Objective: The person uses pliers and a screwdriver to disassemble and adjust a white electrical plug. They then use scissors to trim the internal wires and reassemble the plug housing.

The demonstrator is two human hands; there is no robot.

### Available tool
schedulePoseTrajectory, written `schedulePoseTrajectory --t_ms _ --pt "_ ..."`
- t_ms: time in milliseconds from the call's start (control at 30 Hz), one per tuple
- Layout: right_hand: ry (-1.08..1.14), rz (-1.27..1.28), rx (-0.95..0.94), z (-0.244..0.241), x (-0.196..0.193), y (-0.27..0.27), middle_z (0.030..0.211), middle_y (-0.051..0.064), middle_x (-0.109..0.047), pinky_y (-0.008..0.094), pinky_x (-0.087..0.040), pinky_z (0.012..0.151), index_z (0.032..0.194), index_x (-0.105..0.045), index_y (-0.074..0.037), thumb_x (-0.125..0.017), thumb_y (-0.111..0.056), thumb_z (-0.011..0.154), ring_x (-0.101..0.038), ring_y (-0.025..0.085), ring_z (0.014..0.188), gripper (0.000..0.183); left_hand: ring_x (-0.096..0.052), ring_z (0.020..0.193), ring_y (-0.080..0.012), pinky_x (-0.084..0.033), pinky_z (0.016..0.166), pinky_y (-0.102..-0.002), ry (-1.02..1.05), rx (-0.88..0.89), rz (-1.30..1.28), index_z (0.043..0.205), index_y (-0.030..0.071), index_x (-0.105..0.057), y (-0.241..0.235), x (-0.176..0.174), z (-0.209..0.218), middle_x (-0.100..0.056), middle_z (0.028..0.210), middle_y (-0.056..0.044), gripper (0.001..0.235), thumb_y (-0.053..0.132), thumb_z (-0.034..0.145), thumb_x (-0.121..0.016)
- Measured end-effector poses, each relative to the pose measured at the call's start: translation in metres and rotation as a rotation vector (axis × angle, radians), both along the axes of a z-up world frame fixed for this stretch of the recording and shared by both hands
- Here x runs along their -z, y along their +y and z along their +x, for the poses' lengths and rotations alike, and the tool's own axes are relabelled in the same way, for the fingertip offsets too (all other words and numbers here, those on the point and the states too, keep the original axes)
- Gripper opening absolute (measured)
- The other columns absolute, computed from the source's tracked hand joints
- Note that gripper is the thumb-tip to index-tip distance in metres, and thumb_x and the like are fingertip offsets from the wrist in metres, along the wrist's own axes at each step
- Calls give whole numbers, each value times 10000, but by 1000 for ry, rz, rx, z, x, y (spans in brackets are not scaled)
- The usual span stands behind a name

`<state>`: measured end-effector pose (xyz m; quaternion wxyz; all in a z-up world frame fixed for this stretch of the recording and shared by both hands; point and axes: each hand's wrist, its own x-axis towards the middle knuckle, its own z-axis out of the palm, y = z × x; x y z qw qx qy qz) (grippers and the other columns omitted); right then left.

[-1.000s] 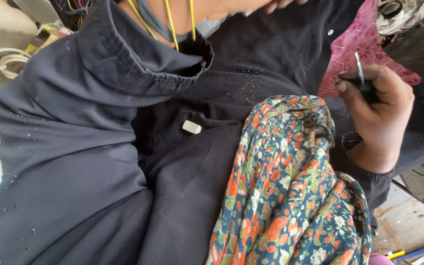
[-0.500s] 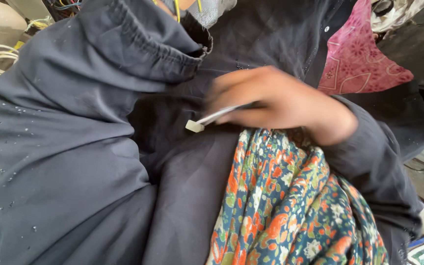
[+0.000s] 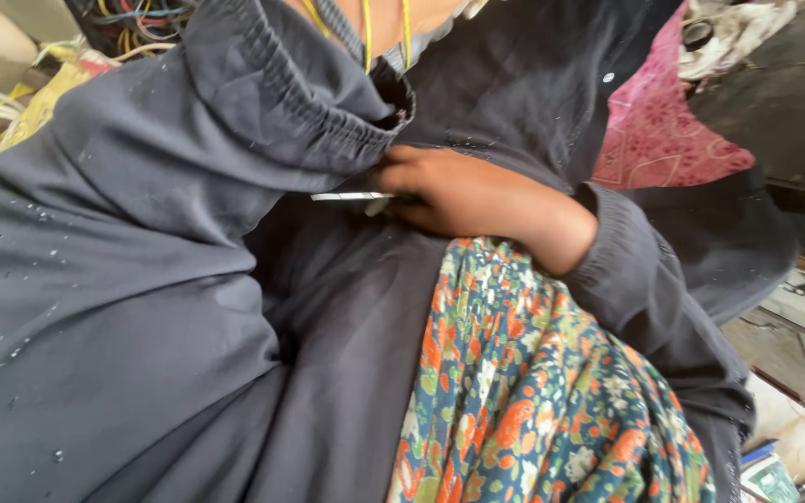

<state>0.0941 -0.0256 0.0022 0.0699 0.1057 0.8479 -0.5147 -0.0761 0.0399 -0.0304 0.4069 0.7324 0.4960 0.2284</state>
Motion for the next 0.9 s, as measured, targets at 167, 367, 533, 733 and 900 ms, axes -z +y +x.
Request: schedulePoseTrajectory --t_ms 167,367,533,733,900 --pt "38 115 169 13 -6 7 1168 150 -657 431 -544 893 1167 -672 -27 -738 -33 879 -662 377 1082 296 -570 628 -99 -453 541 -254 -66 2 63 1066 22 -672 12 -5 18 -617 807 -44 277 296 1077 -631" --pt "345 -134 962 85 -50 15 1154 77 -663 320 -567 966 1123 -668 -28 -734 125 925 -690 142 1041 258 -600 629 -43 -501 551 -211 -708 33 -150 1065 70 -683 9 -30 40 -664 821 22 241 303 1007 -710" --pt "582 151 1166 116 -52 -4 1233 45 -560 217 -500 881 1050 -622 -56 -727 162 921 -574 83 1014 274 -645 871 -56 -556 790 -219 -907 205 -339 1134 40 -688 -28 -50 65 -709 991 4 259 200 962 -798" --pt "523 444 1150 121 -48 -24 1213 46 -532 213 -499 868 1081 -637 -44 -747 173 926 -577 92 1074 288 -686 983 -61 -591 899 -231 -949 198 -250 1215 15 -652 -47 -59 71 -719 1062 -8 330 129 949 -811" --pt "563 189 1194 120 -53 -28 1254 52 -565 187 -456 741 1160 -646 -32 -778 113 921 -559 32 879 309 -650 986 -37 -539 868 -203 -949 146 -287 1244 15 -662 -48 -64 63 -712 1096 11 269 136 1019 -743"
